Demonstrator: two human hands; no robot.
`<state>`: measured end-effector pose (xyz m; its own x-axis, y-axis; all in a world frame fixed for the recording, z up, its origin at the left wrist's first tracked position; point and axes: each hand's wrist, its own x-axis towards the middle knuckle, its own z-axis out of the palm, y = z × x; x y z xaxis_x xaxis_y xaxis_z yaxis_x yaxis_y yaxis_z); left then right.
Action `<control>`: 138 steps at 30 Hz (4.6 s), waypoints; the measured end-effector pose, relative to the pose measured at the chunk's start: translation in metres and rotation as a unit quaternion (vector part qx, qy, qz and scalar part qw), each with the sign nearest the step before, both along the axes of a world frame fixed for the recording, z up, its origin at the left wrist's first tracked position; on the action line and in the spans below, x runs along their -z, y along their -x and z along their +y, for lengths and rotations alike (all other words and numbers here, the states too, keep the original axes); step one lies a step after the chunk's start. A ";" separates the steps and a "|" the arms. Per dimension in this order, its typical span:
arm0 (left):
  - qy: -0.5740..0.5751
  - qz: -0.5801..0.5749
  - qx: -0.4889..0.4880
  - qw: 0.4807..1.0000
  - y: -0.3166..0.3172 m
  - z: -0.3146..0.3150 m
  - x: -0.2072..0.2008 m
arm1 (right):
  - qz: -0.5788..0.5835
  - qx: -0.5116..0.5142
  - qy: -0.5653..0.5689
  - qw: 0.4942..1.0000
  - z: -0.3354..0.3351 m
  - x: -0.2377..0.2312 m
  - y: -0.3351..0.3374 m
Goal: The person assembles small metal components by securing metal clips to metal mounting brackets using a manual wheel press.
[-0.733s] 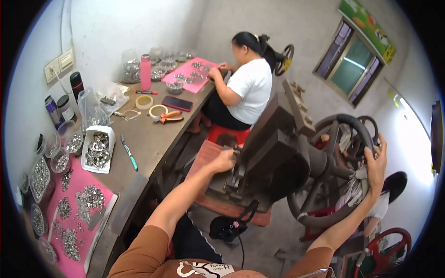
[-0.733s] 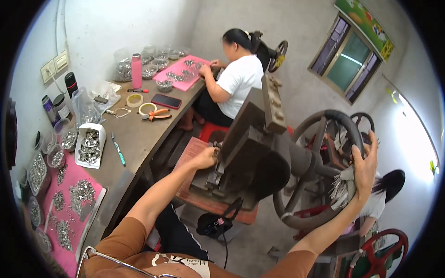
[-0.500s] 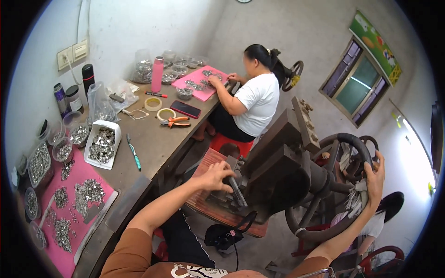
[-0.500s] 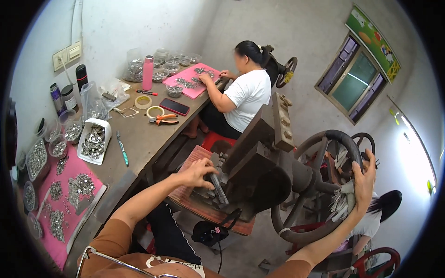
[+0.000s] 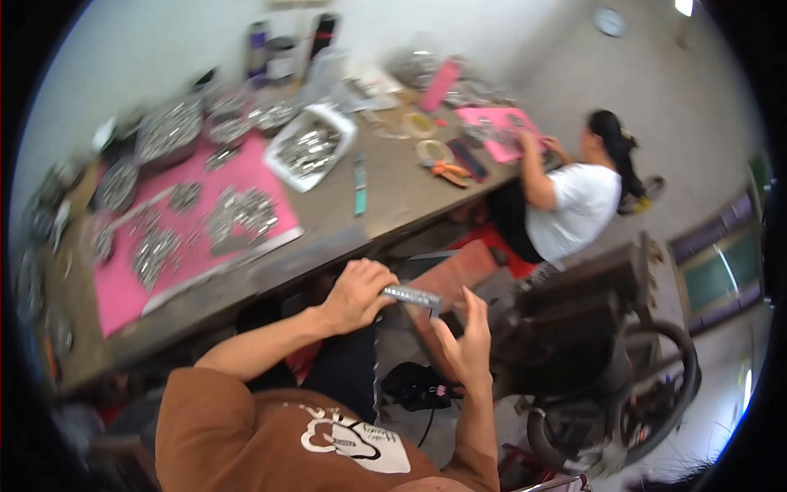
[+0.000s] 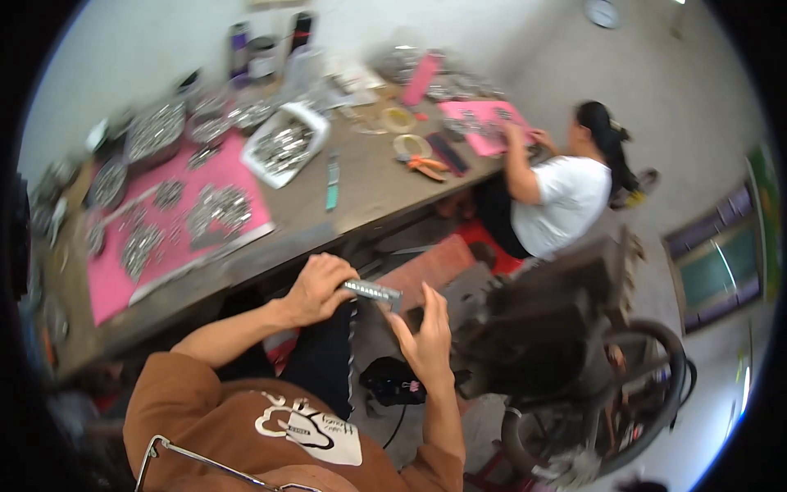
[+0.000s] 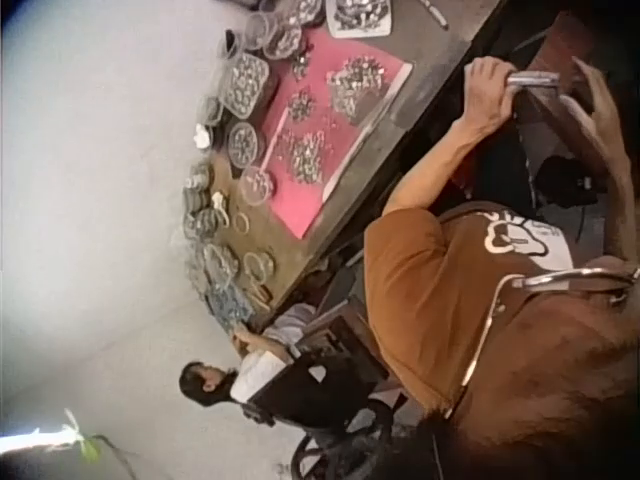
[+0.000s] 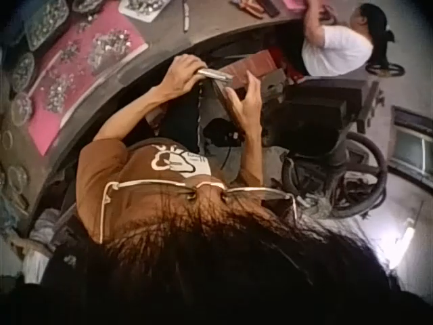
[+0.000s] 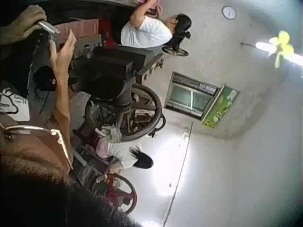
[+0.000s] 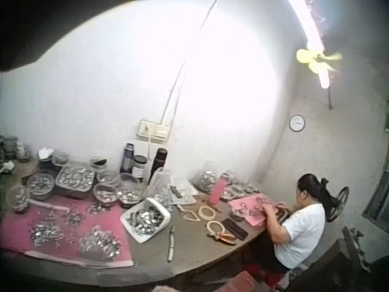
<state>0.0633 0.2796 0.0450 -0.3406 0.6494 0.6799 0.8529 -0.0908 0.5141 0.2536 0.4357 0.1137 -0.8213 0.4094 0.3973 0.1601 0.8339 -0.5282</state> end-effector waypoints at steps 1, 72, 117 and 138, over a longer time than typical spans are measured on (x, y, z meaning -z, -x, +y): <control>-0.002 0.008 -0.042 0.999 0.005 -0.023 -0.001 | 0.006 -0.041 0.019 0.999 -0.011 0.008 0.026; 0.060 -0.004 -0.492 0.869 0.019 -0.294 0.037 | 0.114 -0.489 -0.207 0.840 -0.192 0.095 0.275; 0.166 -0.047 -0.316 0.933 0.112 -0.264 0.045 | 0.070 -0.307 -0.031 0.949 -0.161 0.112 0.269; 0.180 -0.001 -0.365 0.914 0.106 -0.270 0.046 | 0.087 -0.421 -0.042 0.902 -0.210 0.105 0.254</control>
<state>-0.0425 0.0099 -0.0005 -0.7726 0.4313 0.4659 0.6186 0.6765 0.3996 -0.0003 0.2257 0.0085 -0.7492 -0.3687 0.5502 -0.6281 0.6592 -0.4135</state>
